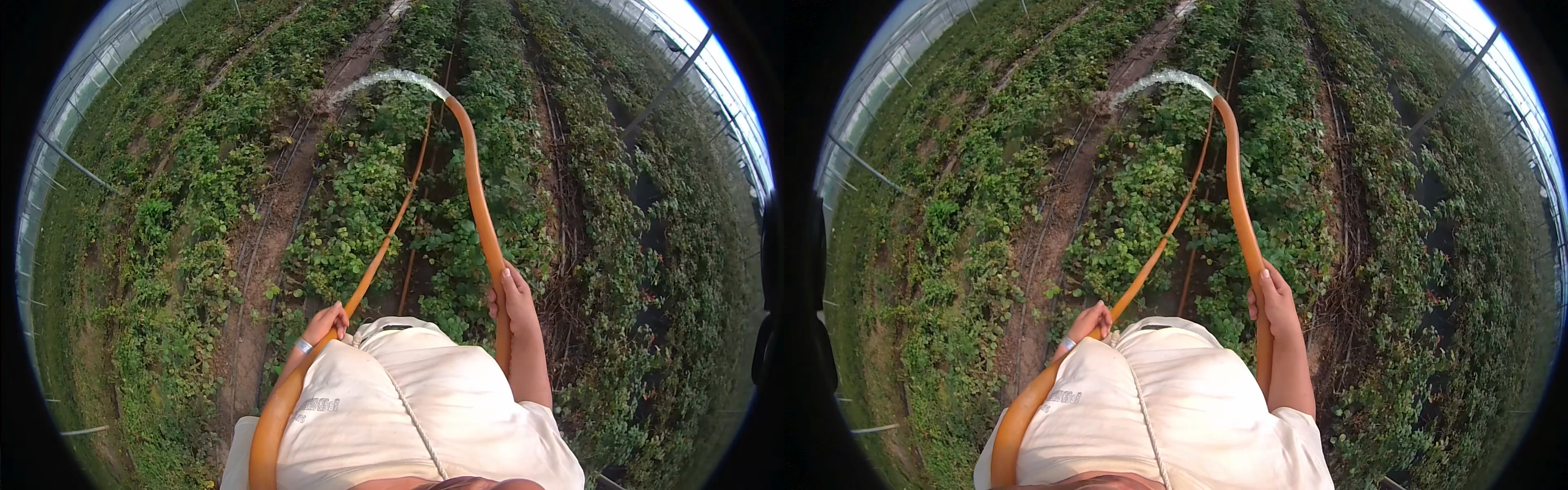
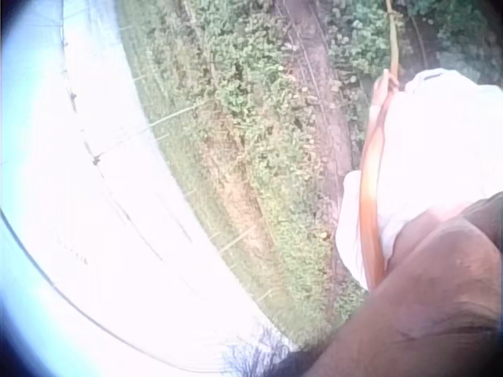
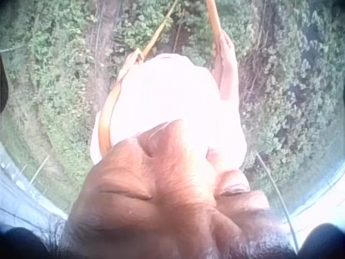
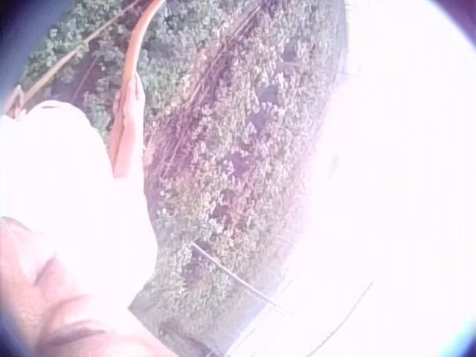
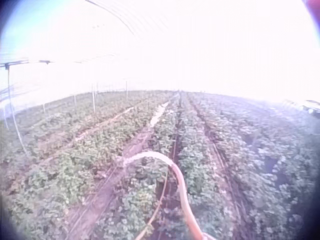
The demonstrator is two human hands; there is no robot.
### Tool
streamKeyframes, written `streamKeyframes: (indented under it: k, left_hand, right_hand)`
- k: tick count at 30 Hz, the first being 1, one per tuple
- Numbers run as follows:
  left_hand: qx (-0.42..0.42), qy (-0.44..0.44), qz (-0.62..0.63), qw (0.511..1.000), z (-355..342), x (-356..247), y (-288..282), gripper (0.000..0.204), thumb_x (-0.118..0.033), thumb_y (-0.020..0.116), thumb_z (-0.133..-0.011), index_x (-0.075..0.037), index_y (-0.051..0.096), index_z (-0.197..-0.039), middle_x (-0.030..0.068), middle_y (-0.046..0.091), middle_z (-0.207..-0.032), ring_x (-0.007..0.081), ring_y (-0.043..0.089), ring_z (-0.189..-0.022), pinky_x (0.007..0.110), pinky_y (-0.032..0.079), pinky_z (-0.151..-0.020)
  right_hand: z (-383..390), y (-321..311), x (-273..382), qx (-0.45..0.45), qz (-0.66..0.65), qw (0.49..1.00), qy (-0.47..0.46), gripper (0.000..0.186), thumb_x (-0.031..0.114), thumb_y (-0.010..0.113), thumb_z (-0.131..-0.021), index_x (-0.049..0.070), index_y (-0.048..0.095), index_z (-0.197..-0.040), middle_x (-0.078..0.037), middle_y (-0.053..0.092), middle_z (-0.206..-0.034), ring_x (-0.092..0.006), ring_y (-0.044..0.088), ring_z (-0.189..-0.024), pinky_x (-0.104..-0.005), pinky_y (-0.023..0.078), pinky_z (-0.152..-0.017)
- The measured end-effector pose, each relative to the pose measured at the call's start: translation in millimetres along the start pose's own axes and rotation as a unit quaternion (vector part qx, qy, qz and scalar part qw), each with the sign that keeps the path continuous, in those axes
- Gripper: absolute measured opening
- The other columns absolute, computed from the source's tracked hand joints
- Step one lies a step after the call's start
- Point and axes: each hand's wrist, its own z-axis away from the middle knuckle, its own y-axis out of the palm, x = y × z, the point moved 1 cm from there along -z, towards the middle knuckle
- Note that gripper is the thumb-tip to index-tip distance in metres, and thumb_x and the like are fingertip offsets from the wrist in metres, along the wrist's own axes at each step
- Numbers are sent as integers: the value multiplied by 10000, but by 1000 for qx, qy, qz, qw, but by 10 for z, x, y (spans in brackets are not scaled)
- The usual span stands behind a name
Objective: The person walks through a greenhouse while holding a hose and watering rows of green plants. The person moves along the rows, directing water onto the plants and soil.
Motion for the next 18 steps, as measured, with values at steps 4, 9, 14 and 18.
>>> streamKeyframes:
  k: [4, 9, 14, 18]
  left_hand:
    - [27, -16, -27, 999, -166, -124, 63, 541, -444, 346, -1067, -49, 596, -795, 31, 568, -572, 118, 559, -485, 236, 466, -514]
    - [22, -22, 3, 1000, -294, -129, 300, 512, -430, 369, -1064, -53, 585, -793, 34, 572, -598, 113, 562, -484, 229, 462, -503]
    - [15, -4, 18, 1000, -304, 31, 541, 509, -425, 360, -1067, -58, 577, -789, 30, 565, -610, 108, 563, -484, 228, 464, -501]
    - [-1, 6, 25, 1000, -300, 104, 736, 523, -436, 349, -1068, -56, 568, -783, 32, 560, -607, 105, 554, -478, 234, 468, -502]
  right_hand:
    - [215, -537, 197, -137, -60, 987, -64, 448, 328, 439, -1057, 153, 433, -1470, -18, 537, -657, -100, 492, -482, -266, 436, -434]
    - [369, -1067, 164, -231, -20, 972, -33, 448, 330, 431, -1059, 171, 426, -1478, -17, 525, -650, -98, 495, -476, -260, 444, -424]
    - [361, -1708, -188, -277, 24, 960, 32, 419, 359, 438, -1052, 242, 459, -1454, -8, 520, -648, -110, 506, -479, -273, 452, -433]
    - [396, -2211, -467, -294, 54, 953, 51, 428, 364, 443, -1050, 243, 455, -1460, -20, 526, -659, -124, 506, -475, -287, 461, -437]
